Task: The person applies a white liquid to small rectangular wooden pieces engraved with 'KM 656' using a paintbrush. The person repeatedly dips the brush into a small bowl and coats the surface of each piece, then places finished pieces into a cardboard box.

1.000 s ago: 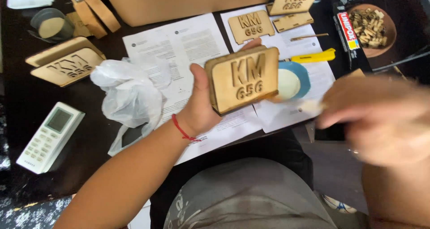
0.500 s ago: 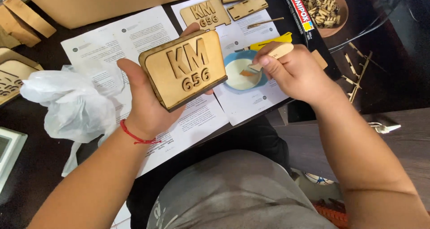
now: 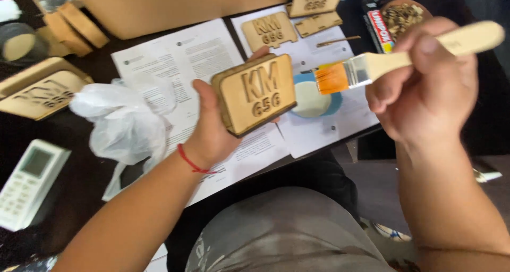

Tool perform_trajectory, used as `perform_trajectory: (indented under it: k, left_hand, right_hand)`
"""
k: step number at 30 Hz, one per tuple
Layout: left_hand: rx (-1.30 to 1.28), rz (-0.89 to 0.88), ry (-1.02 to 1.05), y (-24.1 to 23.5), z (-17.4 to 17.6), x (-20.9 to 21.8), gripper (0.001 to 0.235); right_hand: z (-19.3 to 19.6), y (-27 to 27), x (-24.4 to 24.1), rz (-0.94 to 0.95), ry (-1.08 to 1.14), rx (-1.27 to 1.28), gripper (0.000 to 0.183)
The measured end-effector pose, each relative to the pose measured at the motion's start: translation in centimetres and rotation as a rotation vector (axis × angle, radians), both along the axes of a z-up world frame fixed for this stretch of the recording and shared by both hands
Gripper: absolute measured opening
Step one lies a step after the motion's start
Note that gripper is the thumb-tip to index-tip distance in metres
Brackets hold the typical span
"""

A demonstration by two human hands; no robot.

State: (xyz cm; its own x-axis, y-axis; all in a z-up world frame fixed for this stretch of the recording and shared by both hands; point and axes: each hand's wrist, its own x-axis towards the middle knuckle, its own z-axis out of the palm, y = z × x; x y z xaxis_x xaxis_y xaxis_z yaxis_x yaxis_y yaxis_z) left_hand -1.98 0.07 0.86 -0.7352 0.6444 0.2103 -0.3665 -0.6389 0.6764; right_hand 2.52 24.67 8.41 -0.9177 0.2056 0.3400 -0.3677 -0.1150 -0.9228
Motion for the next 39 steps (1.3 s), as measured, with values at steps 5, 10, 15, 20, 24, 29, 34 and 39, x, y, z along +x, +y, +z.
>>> perform_trajectory:
  k: [5, 10, 15, 20, 24, 29, 34, 39]
  left_hand:
    - [0.011, 0.021, -0.032, 0.0, 0.0, 0.1, 0.112]
    - [0.065, 0.023, -0.026, 0.0, 0.0, 0.3, 0.114]
    - [0.078, 0.026, -0.046, -0.1, 0.2, 0.4, 0.113]
    - [0.085, 0.034, -0.057, -0.1, 0.1, 0.4, 0.112]
    - [0.103, 0.07, -0.008, -0.1, 0.4, 0.8, 0.106]
    - [0.074, -0.021, -0.095, -0.3, 0.4, 0.8, 0.111]
    - [0.047, -0.119, -0.055, -0.2, 0.3, 0.8, 0.115]
    - [0.001, -0.206, -0.069, -0.3, 0.0, 0.6, 0.119]
  right_hand:
    - [1.0, -5.9, 1.9, -0.061, 0.124, 0.334, 0.023]
    - [-0.8, -8.1, 0.7, 0.123, 0.16, 0.239, 0.013]
    - [-1.0, -7.5, 1.4, 0.038, 0.235, 0.479, 0.019]
    - [1.0, -6.2, 0.9, 0.232, 0.605, 0.903, 0.02]
    - [-0.1, -5.9, 0.8, 0.502, 0.747, 0.988, 0.017]
    - [1.9, -5.7, 1.8, 0.615, 0.654, 0.937, 0.018]
    - [2.7, -5.7, 0.7, 0.56, 0.625, 0.859, 0.007]
    - [5.6, -6.0, -0.4, 0.332, 0.581, 1.018, 0.024]
